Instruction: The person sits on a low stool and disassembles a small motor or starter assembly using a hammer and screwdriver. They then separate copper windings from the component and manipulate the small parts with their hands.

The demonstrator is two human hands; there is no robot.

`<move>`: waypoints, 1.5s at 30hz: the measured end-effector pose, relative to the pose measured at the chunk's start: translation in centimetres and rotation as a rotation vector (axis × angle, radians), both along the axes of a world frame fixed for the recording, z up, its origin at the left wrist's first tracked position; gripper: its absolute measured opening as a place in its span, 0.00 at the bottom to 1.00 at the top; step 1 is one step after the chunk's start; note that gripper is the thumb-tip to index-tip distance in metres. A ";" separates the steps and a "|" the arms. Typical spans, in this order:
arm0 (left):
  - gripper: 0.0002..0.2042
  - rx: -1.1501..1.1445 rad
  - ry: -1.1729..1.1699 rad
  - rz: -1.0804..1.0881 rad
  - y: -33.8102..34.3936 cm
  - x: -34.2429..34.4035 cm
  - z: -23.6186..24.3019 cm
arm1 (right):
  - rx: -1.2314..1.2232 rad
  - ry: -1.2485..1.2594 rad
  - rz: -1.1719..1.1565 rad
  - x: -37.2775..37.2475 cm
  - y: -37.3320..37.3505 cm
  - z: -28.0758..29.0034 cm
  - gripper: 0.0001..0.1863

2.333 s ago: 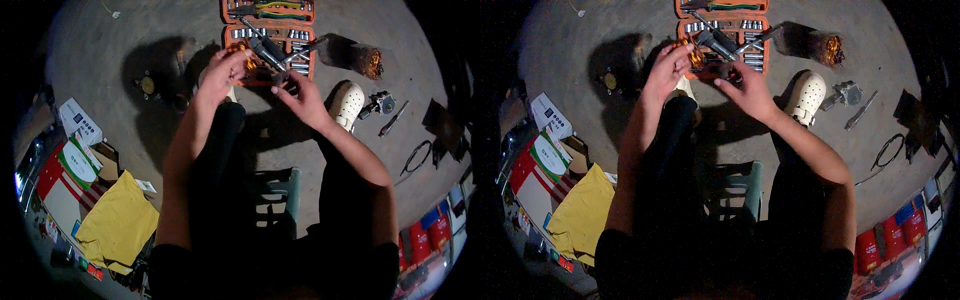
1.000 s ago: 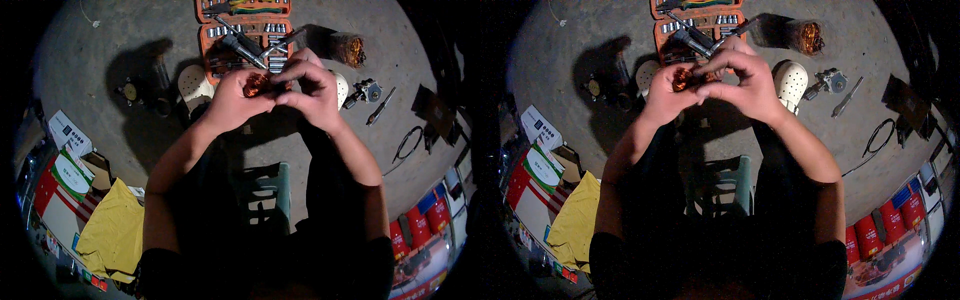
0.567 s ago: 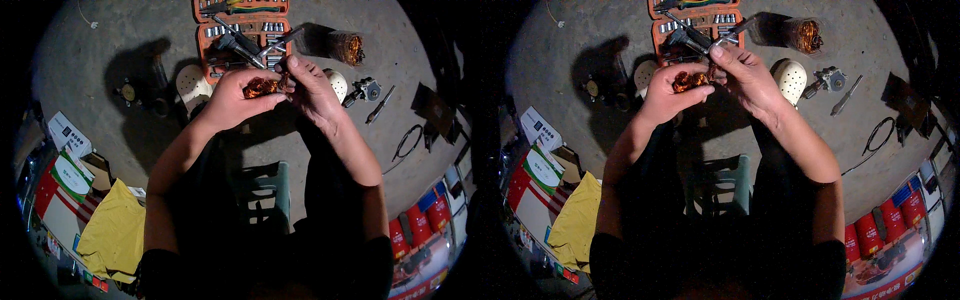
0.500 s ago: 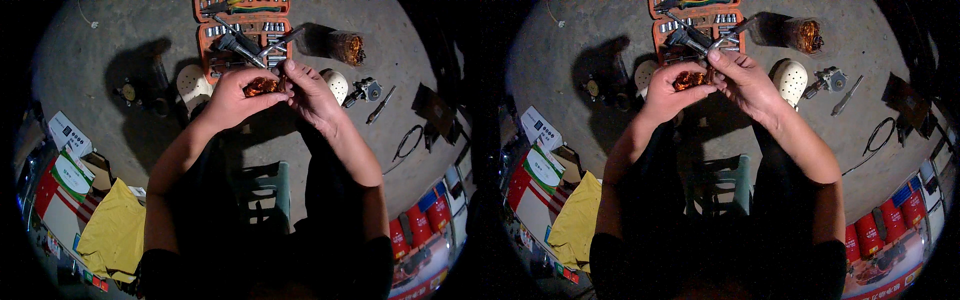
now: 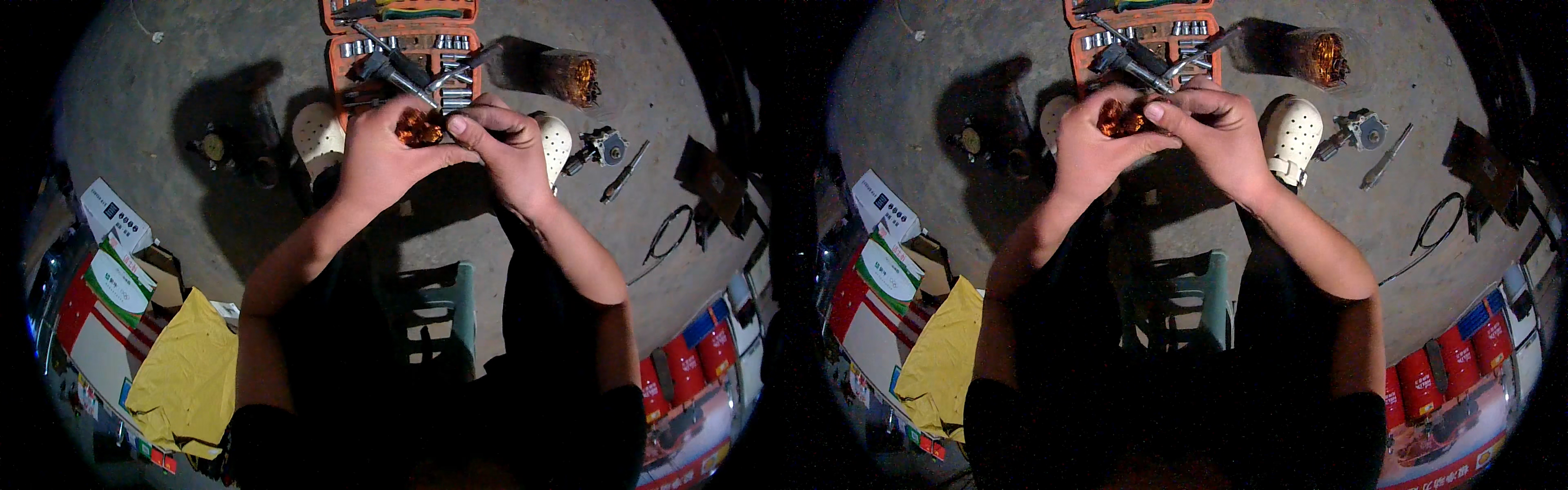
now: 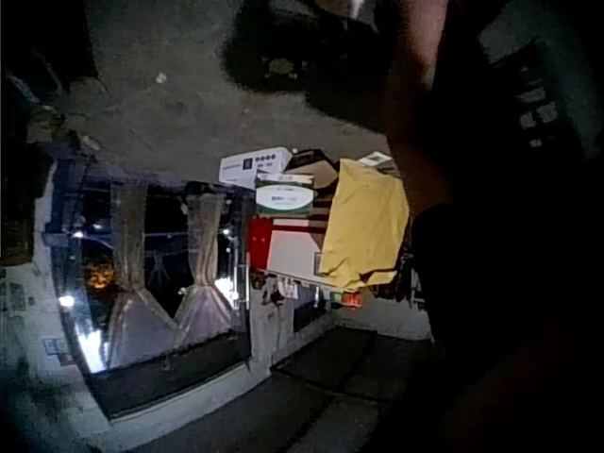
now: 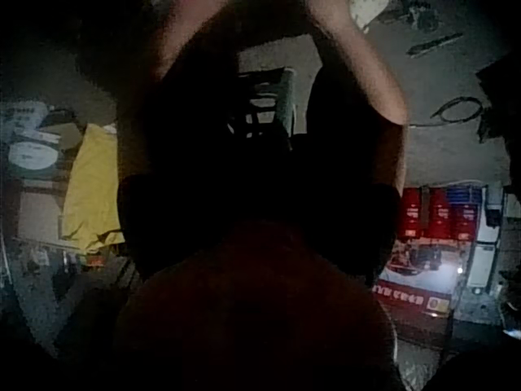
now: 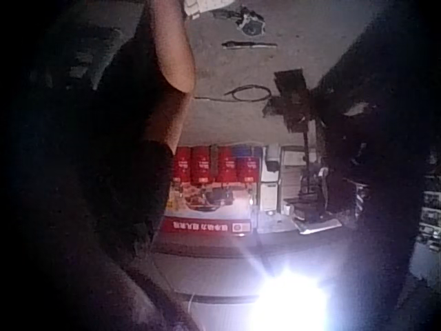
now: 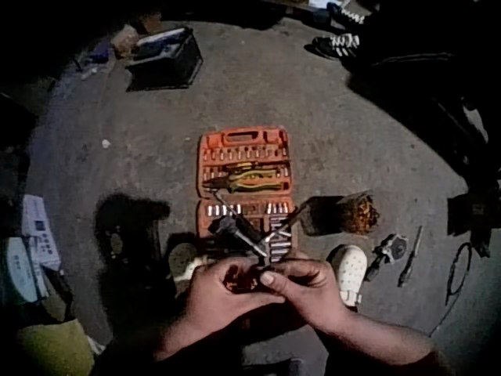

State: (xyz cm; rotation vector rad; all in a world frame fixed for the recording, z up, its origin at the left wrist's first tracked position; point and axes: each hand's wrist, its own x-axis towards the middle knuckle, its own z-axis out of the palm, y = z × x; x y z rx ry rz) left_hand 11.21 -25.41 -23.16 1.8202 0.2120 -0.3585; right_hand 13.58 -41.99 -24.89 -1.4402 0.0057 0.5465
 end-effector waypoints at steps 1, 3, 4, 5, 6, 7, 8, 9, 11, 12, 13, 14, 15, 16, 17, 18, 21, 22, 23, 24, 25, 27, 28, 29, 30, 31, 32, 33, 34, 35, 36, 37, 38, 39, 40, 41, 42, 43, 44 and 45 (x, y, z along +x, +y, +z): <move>0.14 0.024 -0.041 0.040 -0.1 0.2 -0.1 | 0.026 0.075 0.005 -0.1 0.0 0.1 0.08; 0.15 0.013 -0.045 0.031 -0.2 0.2 0.0 | 0.074 0.225 0.013 -0.3 0.0 0.4 0.09; 0.16 -0.023 -0.008 -0.019 -0.1 0.1 0.1 | 0.088 0.257 0.008 -0.4 -0.1 0.5 0.09; 0.16 -0.059 0.030 -0.068 -0.1 0.0 0.2 | 0.102 0.290 0.003 -0.5 -0.1 0.7 0.10; 0.17 -0.045 0.003 -0.096 0.0 0.1 0.3 | 0.116 0.323 0.001 -0.6 -0.3 0.7 0.10; 0.17 -0.031 -0.024 -0.123 0.2 0.4 0.4 | 0.115 0.315 0.029 -0.6 -0.5 0.5 0.11; 0.17 -0.016 -0.051 -0.151 0.3 0.6 0.5 | 0.115 0.308 0.058 -0.6 -0.9 0.2 0.13; 0.17 -0.008 -0.043 -0.148 0.4 0.4 0.4 | 0.115 0.295 0.085 -0.8 -1.1 0.0 0.14; 0.17 0.010 -0.027 -0.142 0.4 0.1 0.3 | 0.092 0.292 0.114 -1.1 -1.5 -0.5 0.16; 0.16 -0.069 0.019 -0.101 0.3 0.2 0.3 | 0.080 0.294 0.127 -1.0 -1.5 -0.5 0.18; 0.15 -0.149 0.064 -0.060 0.1 0.3 0.2 | 0.096 0.305 0.105 -1.0 -1.2 -0.2 0.18; 0.14 -0.228 0.109 -0.019 0.0 0.3 0.2 | 0.113 0.316 0.083 -0.9 -0.7 0.4 0.19; 0.13 -0.219 0.113 -0.020 0.1 0.4 0.1 | 0.129 0.327 0.060 -0.7 -0.4 0.8 0.19; 0.12 -0.209 0.117 -0.020 0.1 0.4 0.0 | 0.117 0.329 0.085 -0.8 -0.4 0.7 0.19; 0.12 -0.200 0.121 -0.021 0.1 0.5 -0.1 | 0.106 0.330 0.110 -0.8 -0.6 0.6 0.19; 0.11 -0.203 0.113 -0.010 0.1 0.3 -0.6 | 0.096 0.331 0.136 -0.9 -0.6 0.5 0.19; 0.11 -0.268 0.145 0.035 0.0 -0.3 -2.3 | 0.012 0.234 0.149 -0.7 -0.8 0.8 0.19; 0.10 -0.325 0.193 0.058 0.2 -0.2 -2.3 | -0.064 0.147 0.175 -0.5 -1.0 0.9 0.18; 0.10 -0.382 0.242 0.081 0.4 -0.2 -2.3 | -0.138 0.060 0.200 -0.1 -1.3 1.1 0.17; 0.10 -0.391 0.229 0.068 0.6 -0.2 -2.2 | -0.210 -0.029 0.223 0.2 -1.5 1.2 0.16; 0.10 -0.400 0.216 0.056 0.8 -0.2 -2.0 | -0.179 -0.025 0.165 0.2 -1.6 0.9 0.14; 0.10 -0.394 0.177 0.021 0.9 -0.2 -1.9 | -0.110 0.008 0.108 0.1 -1.6 1.1 0.15; 0.09 -0.385 0.168 0.003 0.9 0.0 -1.7 | -0.076 0.023 0.078 0.1 -1.6 1.2 0.17; 0.09 -0.377 0.158 -0.015 1.0 0.2 -1.5 | -0.072 0.059 0.039 0.1 -1.4 1.5 0.20; 0.10 -0.369 0.151 -0.030 1.1 0.2 -1.4 | -0.024 0.028 0.049 0.2 -1.5 1.5 0.20; 0.09 -0.339 0.147 -0.063 1.3 0.2 -1.7 | 0.024 -0.003 0.059 0.4 -1.5 1.5 0.19; 0.09 -0.404 0.187 -0.093 1.2 0.2 -1.5 | 0.072 -0.034 0.068 0.5 -1.5 1.4 0.19; 0.10 -0.467 0.225 -0.119 1.2 0.2 -1.1 | 0.104 -0.030 0.111 0.5 -1.5 1.2 0.19; 0.11 -0.530 0.264 -0.146 1.1 0.2 -0.8 | 0.135 -0.025 0.153 0.4 -1.5 0.8 0.19; 0.10 -0.554 0.276 -0.168 1.0 0.2 -0.6 | 0.170 0.012 0.184 0.3 -1.6 0.8 0.19; 0.10 -0.565 0.262 -0.182 1.0 0.1 -0.8 | 0.202 0.050 0.215 0.3 -1.6 0.7 0.19; 0.10 -0.577 0.248 -0.196 0.9 -0.1 -1.2 | 0.237 0.121 0.234 0.4 -1.8 0.7 0.18; 0.09 -0.588 0.234 -0.210 0.9 -0.3 -1.5 | 0.272 0.192 0.254 0.4 -1.9 0.8 0.17; 0.11 -0.606 0.178 -0.212 0.6 -0.4 -1.7 | 0.294 0.233 0.213 0.3 -1.9 0.6 0.16; 0.12 -0.600 0.208 -0.174 0.3 -0.5 -1.5 | 0.315 0.275 0.172 0.0 -1.8 0.4 0.15; 0.13 -0.594 0.237 -0.136 0.0 -0.6 -1.1 | 0.335 0.316 0.130 -0.2 -1.6 0.3 0.13; 0.13 -0.597 0.266 -0.104 -0.5 -0.5 -1.0 | 0.317 0.318 0.124 -0.1 -1.6 0.4 0.12; 0.14 -0.591 0.273 -0.095 -0.7 -0.8 -1.6 | 0.298 0.320 0.116 0.0 -1.6 0.5 0.11; 0.14 -0.586 0.309 -0.067 -0.7 -0.8 -1.5 | 0.278 0.322 0.106 0.0 -1.4 0.6 0.10; 0.14 -0.595 0.344 -0.048 -1.0 -0.9 -1.5 | 0.258 0.325 0.066 0.0 -1.3 0.8 0.10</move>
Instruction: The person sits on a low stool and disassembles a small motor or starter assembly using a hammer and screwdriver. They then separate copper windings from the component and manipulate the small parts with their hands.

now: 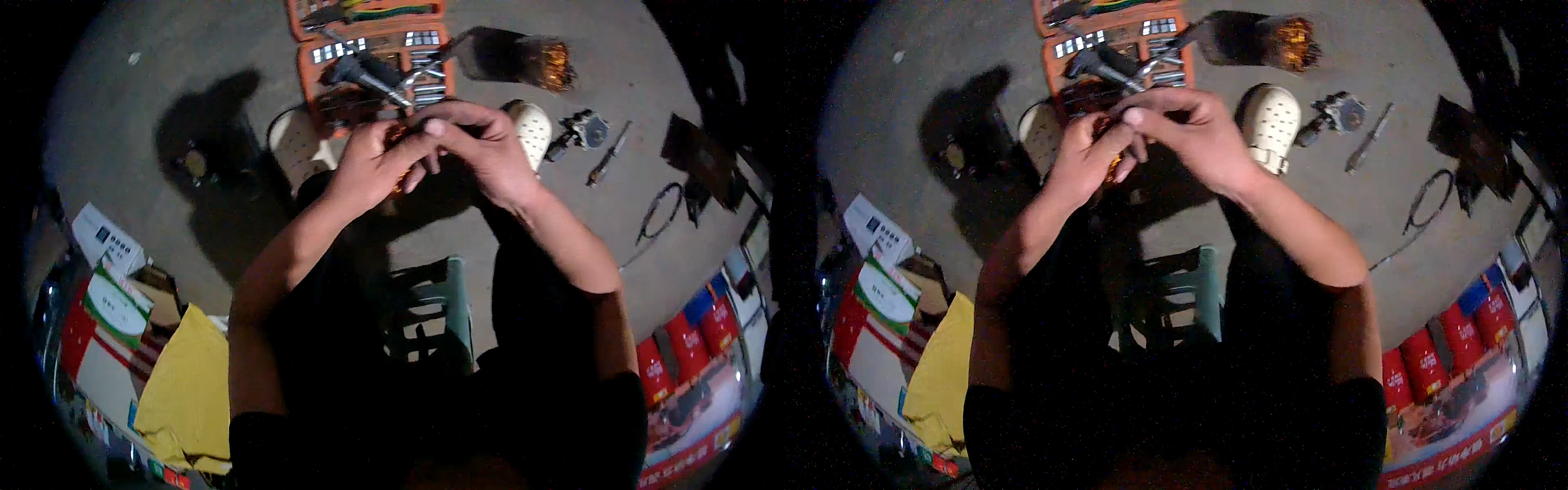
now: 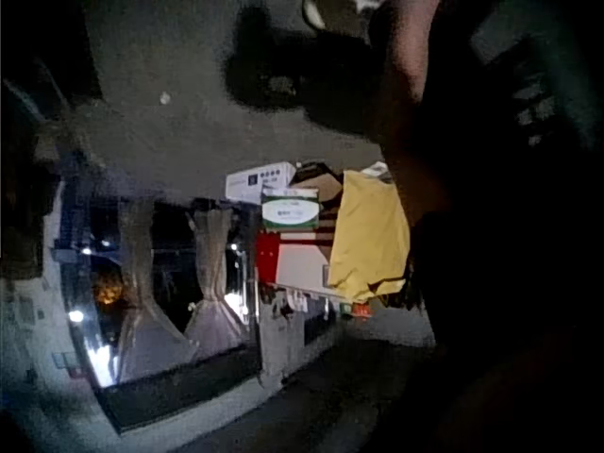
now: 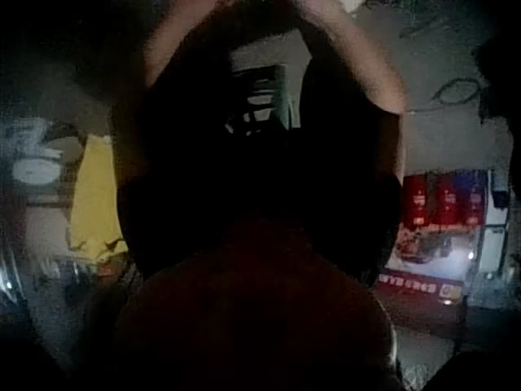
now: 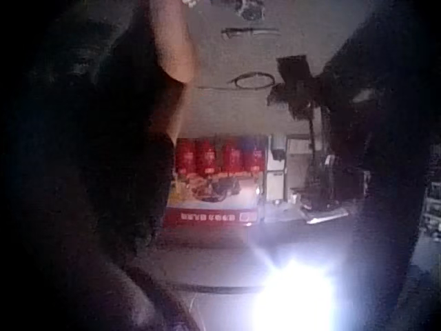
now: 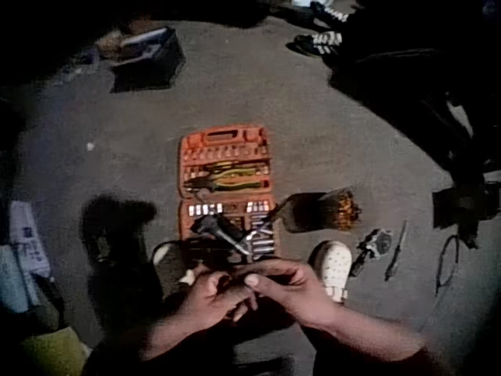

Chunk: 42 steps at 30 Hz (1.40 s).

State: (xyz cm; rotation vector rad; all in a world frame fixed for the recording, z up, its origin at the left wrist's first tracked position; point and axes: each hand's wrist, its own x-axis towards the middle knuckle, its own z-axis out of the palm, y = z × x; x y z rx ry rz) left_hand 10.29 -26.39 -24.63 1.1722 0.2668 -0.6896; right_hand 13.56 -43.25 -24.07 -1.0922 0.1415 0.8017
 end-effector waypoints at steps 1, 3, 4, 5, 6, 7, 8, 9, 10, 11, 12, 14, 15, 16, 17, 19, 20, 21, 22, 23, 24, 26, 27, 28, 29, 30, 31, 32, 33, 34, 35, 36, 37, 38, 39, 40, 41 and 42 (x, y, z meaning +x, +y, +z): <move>0.14 -0.007 0.037 0.016 -0.4 -0.2 0.2 | -0.037 0.021 -0.007 -0.1 0.1 0.0 0.10; 0.14 0.029 0.077 0.044 -1.1 -0.3 0.2 | -0.060 0.016 -0.027 -0.3 0.0 -0.3 0.09; 0.15 0.048 0.112 0.038 -1.2 -0.2 -0.1 | -0.094 0.031 -0.035 -0.3 -0.3 -0.7 0.09; 0.16 0.067 0.147 0.031 -1.2 0.0 -0.6 | -0.141 -0.016 -0.045 -0.1 -0.8 -1.4 0.10; 0.18 -0.018 0.248 0.036 -0.6 0.0 -1.2 | -0.301 -0.097 -0.055 0.8 -1.8 -1.2 0.11; 0.15 -0.136 0.304 0.121 -0.8 0.5 -1.0 | -0.455 -0.173 -0.065 1.7 -2.8 -1.0 0.12; 0.13 -0.172 0.317 0.167 -0.8 0.8 -0.9 | -0.495 -0.245 -0.195 2.6 -3.9 -0.9 0.14; 0.10 -0.204 0.335 0.209 -0.7 1.1 -0.6 | -0.631 -0.349 -0.267 3.3 -5.4 -0.2 0.14; 0.09 -0.209 0.406 0.291 -0.7 1.2 -0.1 | -0.719 -0.406 -0.368 3.6 -6.6 0.0 0.14; 0.08 -0.213 0.475 0.377 -1.0 1.4 0.5 | -0.794 -0.473 -0.419 3.8 -8.2 -0.6 0.12; 0.08 -0.219 0.539 0.453 -1.0 1.6 0.8 | -0.813 -0.530 -0.526 3.8 -9.4 -1.3 0.12; 0.08 -0.247 0.412 0.417 -0.8 1.5 0.2 | -1.052 -0.732 -0.471 4.3 -12.4 -3.0 0.13; 0.09 -0.264 0.349 0.398 -0.7 1.3 -0.3 | -1.227 -0.874 -0.387 4.6 -13.0 -3.2 0.14; 0.10 -0.275 0.329 0.347 -0.2 1.3 -1.2 | -1.228 -0.772 -0.409 4.4 -13.2 -3.3 0.14; 0.10 -0.238 0.312 0.354 -0.2 1.1 -1.4 | -1.226 -0.670 -0.431 4.1 -13.3 -3.1 0.14; 0.10 -0.159 0.273 0.384 -0.6 1.2 -0.9 | -1.167 -0.596 -0.470 3.7 -12.7 -2.6 0.14; 0.10 -0.152 0.255 0.379 -0.7 1.2 -0.7 | -1.116 -0.620 -0.493 3.4 -12.1 -2.3 0.15; 0.11 -0.150 0.237 0.367 -0.8 1.2 -0.6 | -1.071 -0.643 -0.520 3.0 -11.4 -2.0 0.15; 0.11 -0.149 0.219 0.352 -1.0 1.2 -0.5 | -0.913 -0.610 -0.500 2.2 -10.2 -2.2 0.13; 0.12 -0.171 0.207 0.339 -1.3 1.3 -0.5 | -0.806 -0.547 -0.379 1.4 -9.6 -2.8 0.14; 0.12 -0.184 0.201 0.334 -1.4 1.3 -0.6 | -0.820 -0.475 -0.093 1.5 -7.9 -0.8 0.16; 0.14 -0.202 0.161 0.303 -1.4 1.3 -0.5 | -0.554 -0.324 0.060 0.7 -5.4 0.0 0.18; 0.15 -0.118 0.143 0.340 -2.1 1.2 -0.1 | -0.462 -0.362 0.130 0.5 -4.5 -0.1 0.17; 0.16 -0.113 0.122 0.322 -2.1 1.1 0.0 | -0.453 -0.386 0.133 0.5 -4.0 -0.3 0.18; 0.16 -0.109 0.102 0.303 -1.9 1.0 0.1 | -0.445 -0.410 0.136 0.5 -3.6 -0.5 0.18; 0.17 -0.084 0.071 0.274 -1.8 1.0 -0.2 | -0.447 -0.435 0.142 0.6 -3.4 -0.5 0.18; 0.17 -0.119 0.056 0.256 -1.5 1.1 -0.1 | -0.440 -0.401 0.145 0.6 -3.4 -0.5 0.17; 0.17 -0.154 0.041 0.237 -1.1 1.2 0.0 | -0.434 -0.367 0.148 0.7 -3.5 -0.5 0.16; 0.17 -0.192 0.028 0.221 -0.9 1.3 -0.1 | -0.432 -0.332 0.156 0.7 -3.5 -0.3 0.16; 0.16 -0.172 -0.037 0.246 -0.6 0.9 -1.0 | -0.377 -0.202 0.106 0.8 -3.2 0.4 0.14; 0.15 -0.094 -0.049 0.252 -0.5 1.0 -1.1 | -0.378 -0.204 0.107 0.9 -3.1 0.8 0.14; 0.14 -0.016 -0.061 0.256 -0.6 1.1 -1.0 | -0.377 -0.206 0.105 0.9 -3.0 1.0 0.13; 0.14 0.063 -0.072 0.259 -0.7 1.2 -0.8 | -0.377 -0.208 0.104 0.9 -3.0 1.2 0.13; 0.12 0.149 -0.071 0.231 -0.6 1.4 -0.5 | -0.409 -0.261 0.094 0.7 -3.0 1.0 0.13; 0.11 0.174 -0.100 0.209 -0.5 1.3 -0.6 | -0.442 -0.315 0.083 0.5 -3.2 0.8 0.12; 0.11 0.199 -0.129 0.186 -0.3 1.2 -1.0 | -0.474 -0.369 0.071 0.3 -3.2 0.7 0.12; 0.10 0.223 -0.158 0.162 -0.2 1.2 -1.1 | -0.460 -0.342 0.041 0.3 -3.1 0.8 0.12; 0.10 0.228 -0.153 0.120 0.0 1.2 -1.1 | -0.446 -0.314 0.012 0.3 -3.0 1.1 0.12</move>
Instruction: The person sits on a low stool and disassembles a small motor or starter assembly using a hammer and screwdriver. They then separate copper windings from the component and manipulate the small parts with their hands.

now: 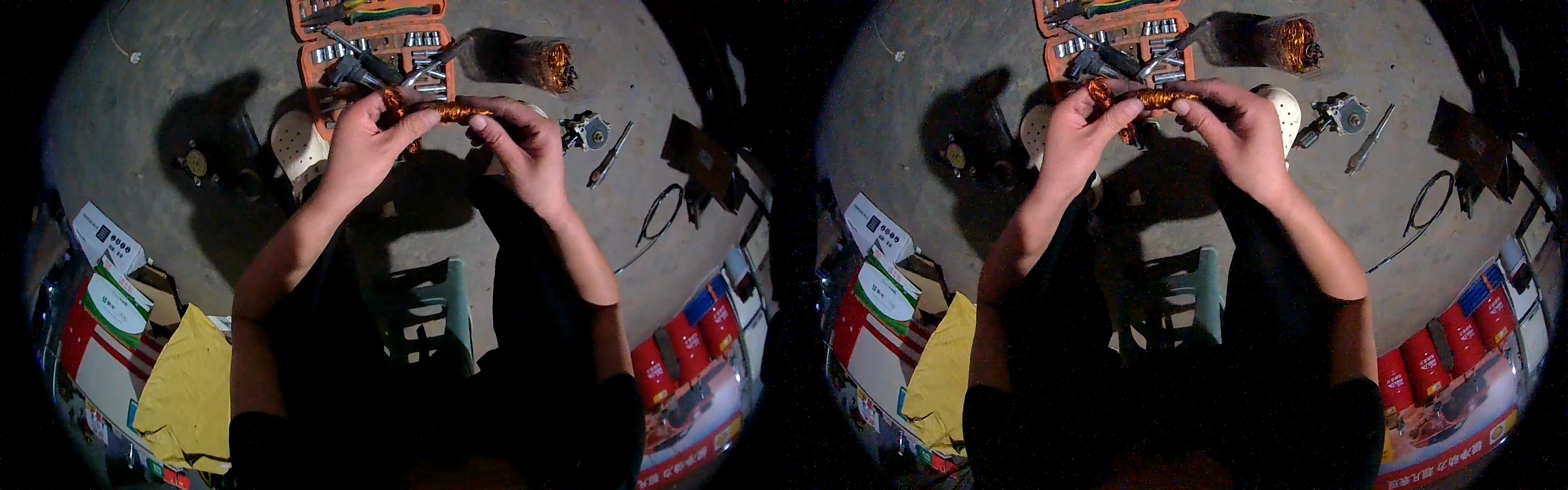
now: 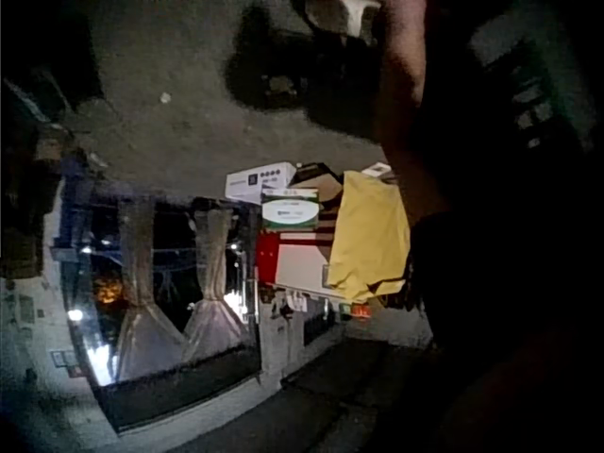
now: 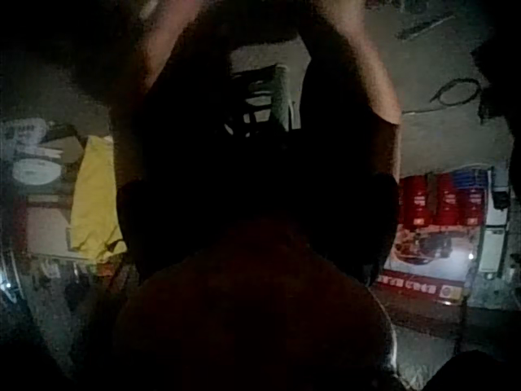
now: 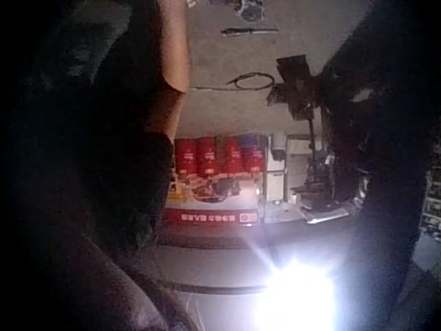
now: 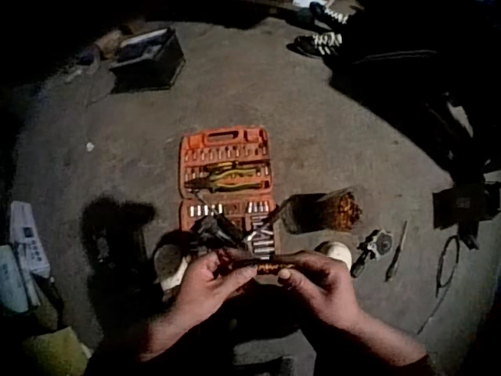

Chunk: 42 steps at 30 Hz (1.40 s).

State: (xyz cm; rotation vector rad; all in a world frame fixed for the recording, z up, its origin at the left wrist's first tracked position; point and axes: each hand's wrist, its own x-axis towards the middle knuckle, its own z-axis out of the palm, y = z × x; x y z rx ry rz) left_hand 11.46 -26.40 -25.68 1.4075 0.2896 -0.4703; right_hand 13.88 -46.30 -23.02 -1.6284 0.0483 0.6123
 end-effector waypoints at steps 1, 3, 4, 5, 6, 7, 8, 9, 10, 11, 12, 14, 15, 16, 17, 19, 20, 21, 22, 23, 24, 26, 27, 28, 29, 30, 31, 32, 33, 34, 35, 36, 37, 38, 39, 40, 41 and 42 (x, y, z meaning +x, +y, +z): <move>0.09 0.007 0.011 -0.041 0.2 0.1 0.2 | 0.018 0.021 -0.032 0.1 0.0 0.1 0.12; 0.09 -0.026 0.035 -0.092 0.5 0.0 0.6 | 0.120 0.063 -0.046 0.3 -0.1 -0.1 0.11; 0.09 -0.067 0.048 -0.101 0.6 0.0 0.9 | 0.175 0.093 -0.040 0.4 -0.3 -0.3 0.11; 0.08 -0.108 0.062 -0.110 0.7 -0.1 1.0 | 0.230 0.123 -0.034 0.5 -0.4 -0.4 0.11; 0.08 -0.105 0.017 -0.136 0.7 -0.2 1.0 | 0.255 0.166 -0.017 0.5 -0.6 -0.4 0.11; 0.08 -0.101 -0.027 -0.162 0.7 -0.5 0.8 | 0.281 0.209 0.001 0.5 -0.7 -0.4 0.11; 0.08 -0.098 -0.071 -0.187 0.7 -0.8 0.7 | 0.306 0.252 0.019 0.5 -0.8 -0.4 0.12; 0.08 -0.060 -0.119 -0.209 0.7 -1.0 0.5 | 0.332 0.295 0.010 0.3 -0.9 -0.4 0.12; 0.08 -0.023 -0.167 -0.231 0.8 -1.2 0.3 | 0.358 0.338 0.000 0.1 -0.9 -0.5 0.12; 0.08 0.014 -0.216 -0.253 0.9 -1.3 0.2 | 0.384 0.381 -0.009 -0.1 -0.9 -0.6 0.13; 0.08 0.045 -0.226 -0.274 1.0 -1.2 0.5 | 0.417 0.390 0.001 -0.1 -0.8 -0.6 0.14; 0.08 0.033 -0.254 -0.243 0.8 -1.4 0.5 | 0.438 0.479 -0.006 -0.2 -0.8 -0.9 0.15; 0.08 0.028 -0.267 -0.227 0.6 -1.5 0.5 | 0.449 0.523 -0.009 -0.1 -0.8 -0.9 0.15; 0.08 0.047 -0.275 -0.239 0.6 -1.5 0.7 | 0.450 0.568 -0.001 0.0 -0.9 -0.9 0.16; 0.08 0.067 -0.282 -0.251 0.5 -1.4 0.9 | 0.452 0.613 0.006 0.1 -1.0 -0.7 0.16; 0.08 0.092 -0.299 -0.290 0.5 -1.4 1.1 | 0.479 0.697 0.007 0.1 -1.3 -0.7 0.16; 0.08 0.100 -0.308 -0.314 0.6 -1.4 1.1 | 0.505 0.736 0.004 0.0 -1.5 -1.0 0.15; 0.08 0.108 -0.319 -0.335 0.5 -1.4 1.1 | 0.529 0.774 0.003 -0.2 -1.7 -1.2 0.15; 0.08 0.076 -0.228 -0.280 0.2 -1.3 1.1 | 0.493 0.704 -0.063 -0.3 -1.5 -1.2 0.15; 0.09 0.043 -0.137 -0.226 -0.2 -1.2 1.1 | 0.457 0.634 -0.129 -0.4 -0.9 -1.2 0.14; 0.09 0.002 -0.050 -0.165 -0.8 -1.1 1.0 | 0.409 0.560 -0.189 -0.4 -0.6 -1.1 0.14; 0.10 0.090 0.031 -0.204 -1.0 -0.8 0.4 | 0.207 0.300 -0.153 -0.6 -0.4 -1.2 0.13; 0.10 0.119 0.077 -0.220 -1.1 -0.8 0.3 | 0.108 0.173 -0.136 -0.7 -0.4 -1.2 0.13; 0.09 0.086 0.110 -0.200 -1.5 -0.8 0.4 | 0.059 0.119 -0.111 -0.6 -0.4 -0.7 0.12; 0.09 0.054 0.142 -0.181 -1.9 -1.0 0.6 | 0.038 0.113 -0.097 -0.5 -0.8 -0.8 0.12; 0.09 0.033 0.176 -0.164 -1.9 -1.0 0.8 | 0.028 0.108 -0.086 -0.5 -0.9 -1.0 0.12; 0.09 0.000 0.174 -0.167 -2.1 -0.9 0.6 | 0.019 0.104 -0.075 -0.5 -1.0 -1.1 0.12; 0.09 -0.033 0.172 -0.170 -2.3 -0.9 0.4 | -0.008 0.053 -0.073 -0.4 -1.5 -1.0 0.12; 0.09 -0.060 0.170 -0.165 -2.3 -0.7 0.1 | -0.107 -0.028 -0.128 0.0 -2.2 -1.0 0.12; 0.09 -0.084 0.176 -0.144 -2.3 -0.6 0.1 | -0.207 -0.104 -0.180 0.5 -3.4 -1.0 0.12; 0.09 -0.107 0.181 -0.123 -2.2 -0.4 0.1 | -0.307 -0.180 -0.231 1.1 -4.5 -1.0 0.11; 0.09 -0.133 0.189 -0.106 -2.1 -0.5 0.0 | -0.333 -0.246 -0.372 2.0 -5.7 -0.7 0.12; 0.09 -0.166 0.207 -0.077 -1.9 -0.7 -0.3 | -0.360 -0.315 -0.518 3.0 -6.9 -0.4 0.12; 0.10 -0.199 0.225 -0.046 -1.6 -1.1 -0.8 | -0.484 -0.390 -0.519 3.8 -8.6 -0.4 0.13; 0.10 -0.231 0.242 -0.026 -1.5 -1.1 -1.1 | -0.609 -0.466 -0.529 4.4 -10.0 -0.5 0.13; 0.12 -0.281 0.298 0.008 -1.5 -1.0 -0.7 | -0.703 -0.457 -0.503 5.0 -10.3 -0.4 0.14; 0.12 -0.289 0.283 -0.013 -1.4 -0.9 -0.8 | -0.796 -0.446 -0.474 5.6 -10.5 -0.2 0.16; 0.12 -0.295 0.267 -0.031 -1.5 -0.8 -0.9 | -0.885 -0.436 -0.442 6.2 -10.7 -0.4 0.17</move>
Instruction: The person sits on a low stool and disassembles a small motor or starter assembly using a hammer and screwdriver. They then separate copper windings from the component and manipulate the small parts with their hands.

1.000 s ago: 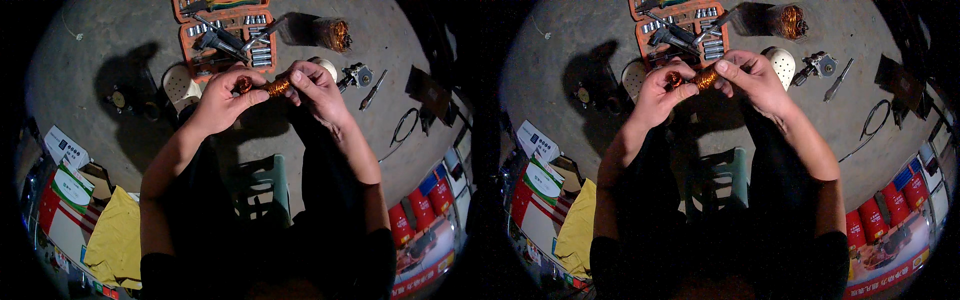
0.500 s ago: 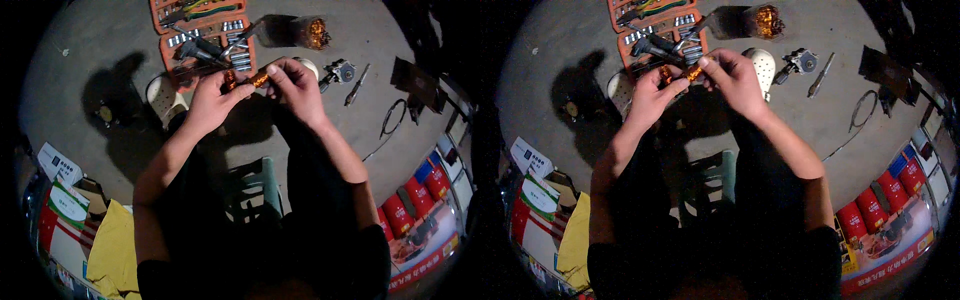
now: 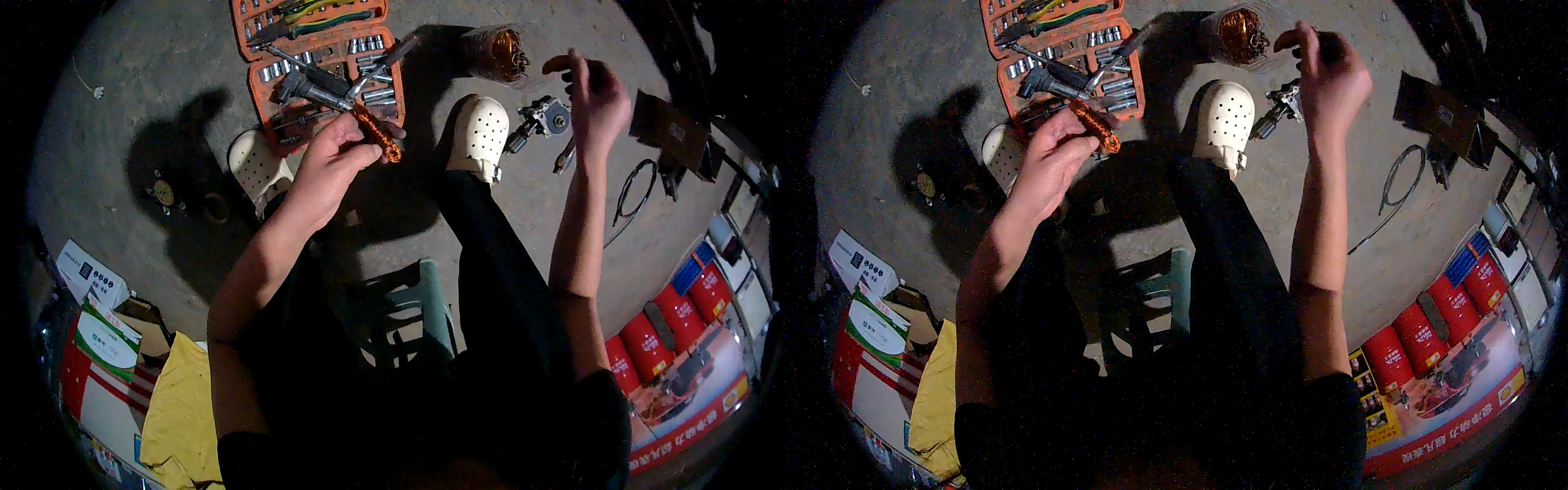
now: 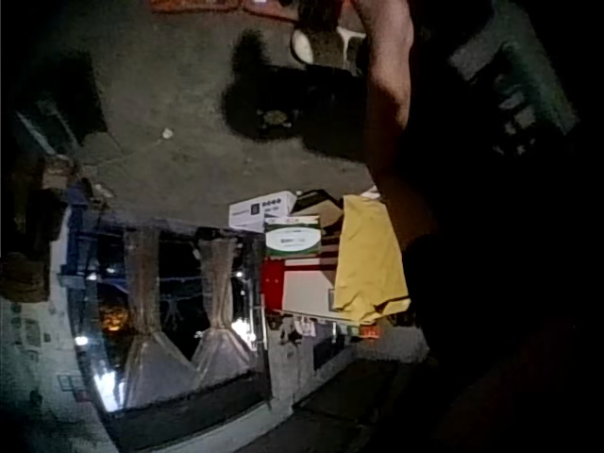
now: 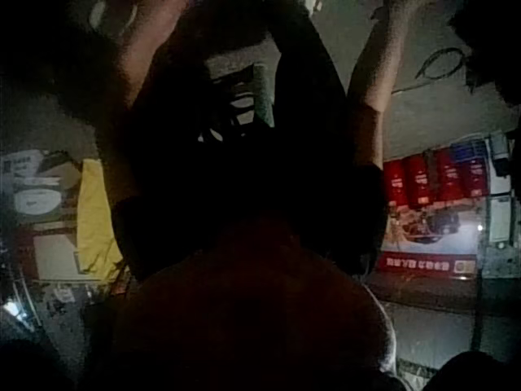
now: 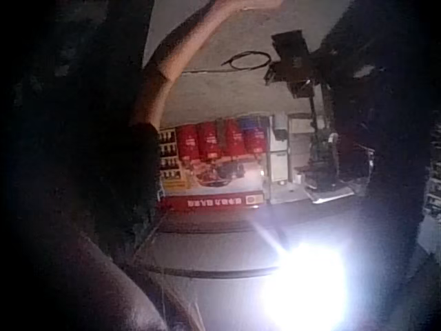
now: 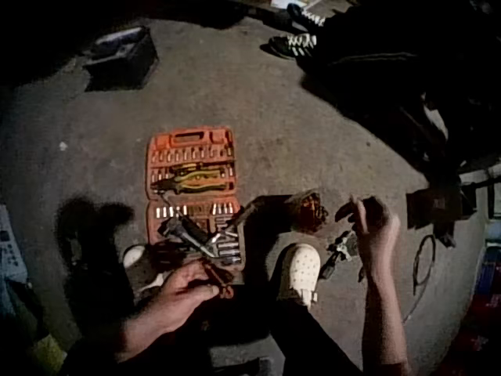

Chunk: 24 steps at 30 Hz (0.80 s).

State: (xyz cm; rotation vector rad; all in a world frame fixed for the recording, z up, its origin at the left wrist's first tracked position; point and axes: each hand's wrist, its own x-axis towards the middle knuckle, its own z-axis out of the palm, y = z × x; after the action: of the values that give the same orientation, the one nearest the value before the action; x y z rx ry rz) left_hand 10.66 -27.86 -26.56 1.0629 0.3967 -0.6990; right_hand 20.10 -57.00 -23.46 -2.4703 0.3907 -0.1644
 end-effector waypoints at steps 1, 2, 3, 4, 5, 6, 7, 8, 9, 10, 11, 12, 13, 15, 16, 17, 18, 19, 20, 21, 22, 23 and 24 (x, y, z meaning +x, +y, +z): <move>0.13 -0.005 -0.017 -0.011 0.0 0.1 -0.1 | -0.160 0.125 0.068 0.8 -0.4 -0.7 0.19; 0.13 0.008 -0.033 -0.028 -0.1 0.2 0.0 | -0.321 0.249 0.135 1.6 -0.9 -1.7 0.20; 0.13 0.023 -0.050 -0.045 -0.1 0.5 0.1 | -0.480 0.372 0.202 2.4 -1.0 -2.7 0.22; 0.13 0.036 -0.067 -0.063 -0.1 0.7 0.3 | -0.569 0.416 0.212 2.7 -0.8 -3.6 0.25; 0.13 0.046 -0.059 -0.038 -0.2 0.9 0.5 | -0.540 0.388 0.197 2.6 -1.1 -3.8 0.25; 0.13 0.064 -0.047 -0.004 -0.2 0.9 0.9 | -0.505 0.361 0.192 2.5 -0.8 -3.8 0.24; 0.13 0.081 -0.035 0.027 -0.3 0.8 1.1 | -0.470 0.335 0.184 2.3 -0.5 -3.6 0.24; 0.13 0.030 -0.019 0.054 -0.4 0.8 1.1 | -0.449 0.293 0.164 2.3 -0.7 -3.1 0.23; 0.13 -0.015 0.000 0.083 -0.3 0.7 1.1 | -0.403 0.220 0.154 2.1 -0.3 -2.7 0.21; 0.13 -0.061 0.015 0.109 -0.2 0.8 1.1 | -0.268 0.185 0.178 1.6 0.5 -2.0 0.18; 0.13 -0.089 0.035 0.089 0.0 0.7 0.9 | -0.132 0.150 0.202 0.8 1.3 -1.3 0.16; 0.14 -0.125 0.056 0.061 0.1 0.8 0.7 | 0.108 0.160 0.260 -0.3 2.5 -0.6 0.14; 0.14 -0.160 0.075 0.039 0.0 0.7 0.7 | 0.350 0.167 0.323 -1.2 3.7 -0.2 0.12; 0.14 -0.151 0.029 -0.015 -0.2 0.6 1.2 | 0.561 0.246 0.538 -2.7 6.3 0.1 0.15; 0.13 -0.131 -0.027 -0.069 -0.2 0.6 1.2 | 0.649 0.348 0.530 -3.4 7.7 0.0 0.15; 0.13 -0.111 -0.082 -0.122 -0.2 0.6 1.3 | 0.705 0.418 0.592 -3.5 8.5 0.1 0.14; 0.12 -0.043 -0.143 -0.122 -0.4 0.6 1.4 | 0.796 0.447 0.573 -3.7 8.9 -0.4 0.13; 0.11 -0.043 -0.132 -0.132 -0.2 0.6 1.4 | 0.886 0.475 0.553 -3.8 9.1 -0.9 0.13; 0.11 -0.043 -0.121 -0.143 -0.1 0.7 1.4 | 0.922 0.492 0.530 -3.9 9.1 -0.9 0.12; 0.11 -0.043 -0.109 -0.152 0.0 0.7 1.3 | 0.958 0.511 0.508 -3.9 9.0 -0.9 0.12; 0.10 -0.039 -0.068 -0.196 0.2 0.7 1.3 | 0.994 0.529 0.486 -3.9 9.0 -0.9 0.12; 0.10 -0.036 -0.027 -0.240 0.5 0.9 1.4 | 1.001 0.544 0.474 -4.1 9.0 -1.1 0.11; 0.10 -0.035 0.016 -0.281 0.6 0.9 1.5 | 1.007 0.563 0.463 -4.3 8.9 -1.4 0.11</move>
State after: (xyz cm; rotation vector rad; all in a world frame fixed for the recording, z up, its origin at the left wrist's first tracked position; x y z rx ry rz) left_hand 11.53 -27.24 -25.09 1.0919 0.2492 -0.9609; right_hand 15.77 -48.11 -24.81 -1.4935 0.0658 0.7524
